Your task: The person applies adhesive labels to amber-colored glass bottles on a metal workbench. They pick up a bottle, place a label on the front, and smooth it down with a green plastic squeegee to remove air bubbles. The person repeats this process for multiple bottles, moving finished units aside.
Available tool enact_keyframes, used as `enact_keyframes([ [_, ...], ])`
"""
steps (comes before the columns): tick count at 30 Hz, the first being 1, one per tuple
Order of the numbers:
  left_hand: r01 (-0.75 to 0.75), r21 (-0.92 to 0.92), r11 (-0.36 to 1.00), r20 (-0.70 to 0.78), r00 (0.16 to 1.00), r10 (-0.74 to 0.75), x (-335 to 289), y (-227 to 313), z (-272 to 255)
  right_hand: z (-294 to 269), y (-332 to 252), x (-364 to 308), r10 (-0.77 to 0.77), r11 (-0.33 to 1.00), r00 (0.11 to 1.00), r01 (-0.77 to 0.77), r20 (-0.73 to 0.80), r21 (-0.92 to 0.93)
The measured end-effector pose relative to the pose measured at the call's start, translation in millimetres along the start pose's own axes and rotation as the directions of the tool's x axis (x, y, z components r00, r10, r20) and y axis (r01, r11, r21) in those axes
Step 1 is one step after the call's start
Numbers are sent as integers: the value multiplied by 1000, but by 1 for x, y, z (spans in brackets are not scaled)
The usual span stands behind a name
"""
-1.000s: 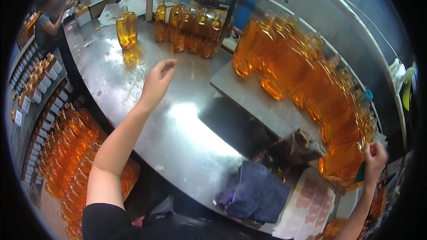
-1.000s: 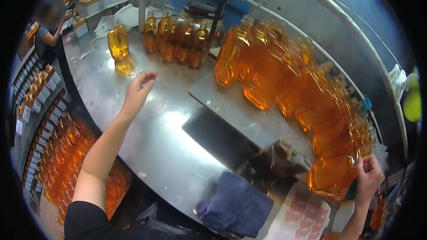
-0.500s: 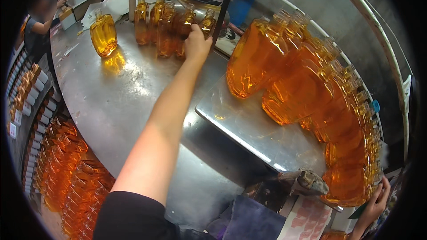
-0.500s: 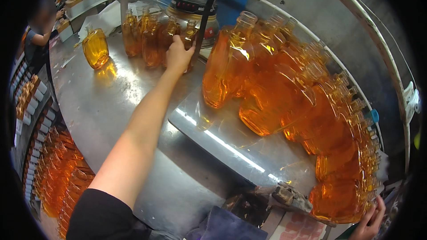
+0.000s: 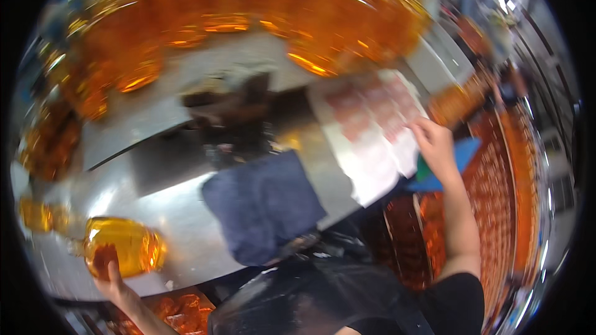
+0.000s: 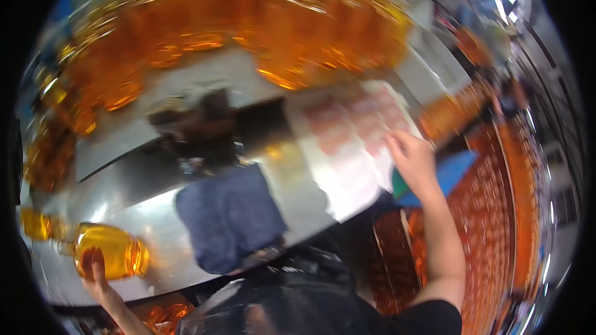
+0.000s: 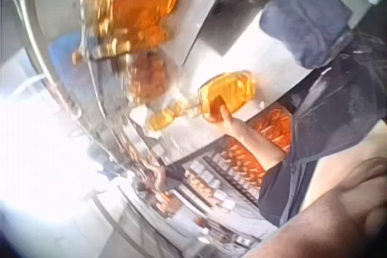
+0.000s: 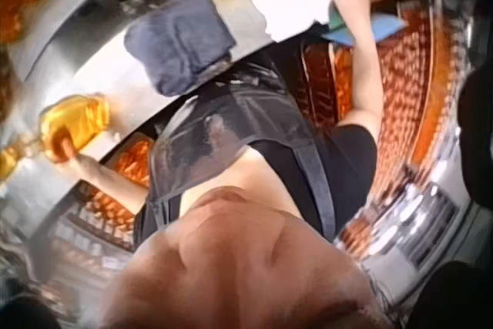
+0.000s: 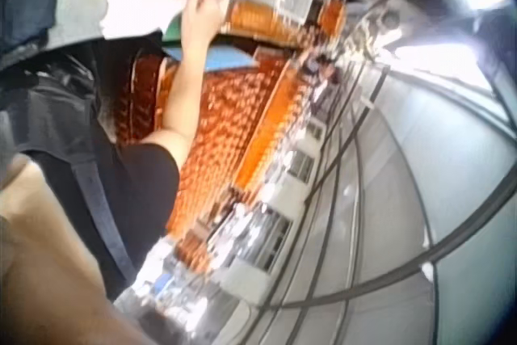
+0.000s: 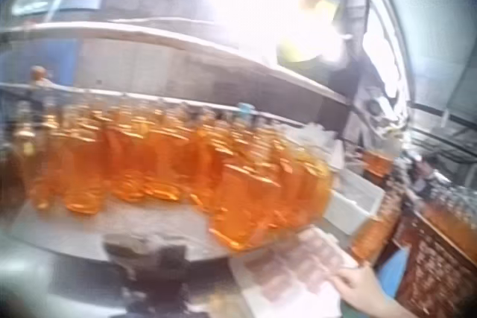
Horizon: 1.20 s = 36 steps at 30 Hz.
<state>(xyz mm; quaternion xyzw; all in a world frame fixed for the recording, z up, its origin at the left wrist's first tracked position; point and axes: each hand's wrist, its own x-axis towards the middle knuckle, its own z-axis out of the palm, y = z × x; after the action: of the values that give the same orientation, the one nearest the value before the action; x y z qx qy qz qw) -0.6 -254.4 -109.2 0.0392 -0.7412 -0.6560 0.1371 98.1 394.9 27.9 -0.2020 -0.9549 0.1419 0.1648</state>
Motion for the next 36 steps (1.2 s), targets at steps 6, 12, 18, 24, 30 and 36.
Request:
enact_keyframes([
  [6,73,-572,817,235,969,78,-47,104,116,43,89,-58,-31,995,966,56,255,-89],
  [12,342,-222,913,531,828,-181,-7,127,250,61,96,-57,-80,955,970,141,230,-262],
  [18,352,-148,924,491,837,-241,1,123,284,34,98,-104,-307,912,921,357,238,-201],
  [24,75,-66,995,496,868,-33,-15,126,273,53,102,-90,-519,809,853,511,54,-293],
  [30,-349,182,919,650,744,153,-71,129,247,15,38,-61,96,777,932,-290,350,558],
  [36,-271,33,962,554,806,208,-72,118,251,1,-124,34,-629,675,768,615,-118,408],
])
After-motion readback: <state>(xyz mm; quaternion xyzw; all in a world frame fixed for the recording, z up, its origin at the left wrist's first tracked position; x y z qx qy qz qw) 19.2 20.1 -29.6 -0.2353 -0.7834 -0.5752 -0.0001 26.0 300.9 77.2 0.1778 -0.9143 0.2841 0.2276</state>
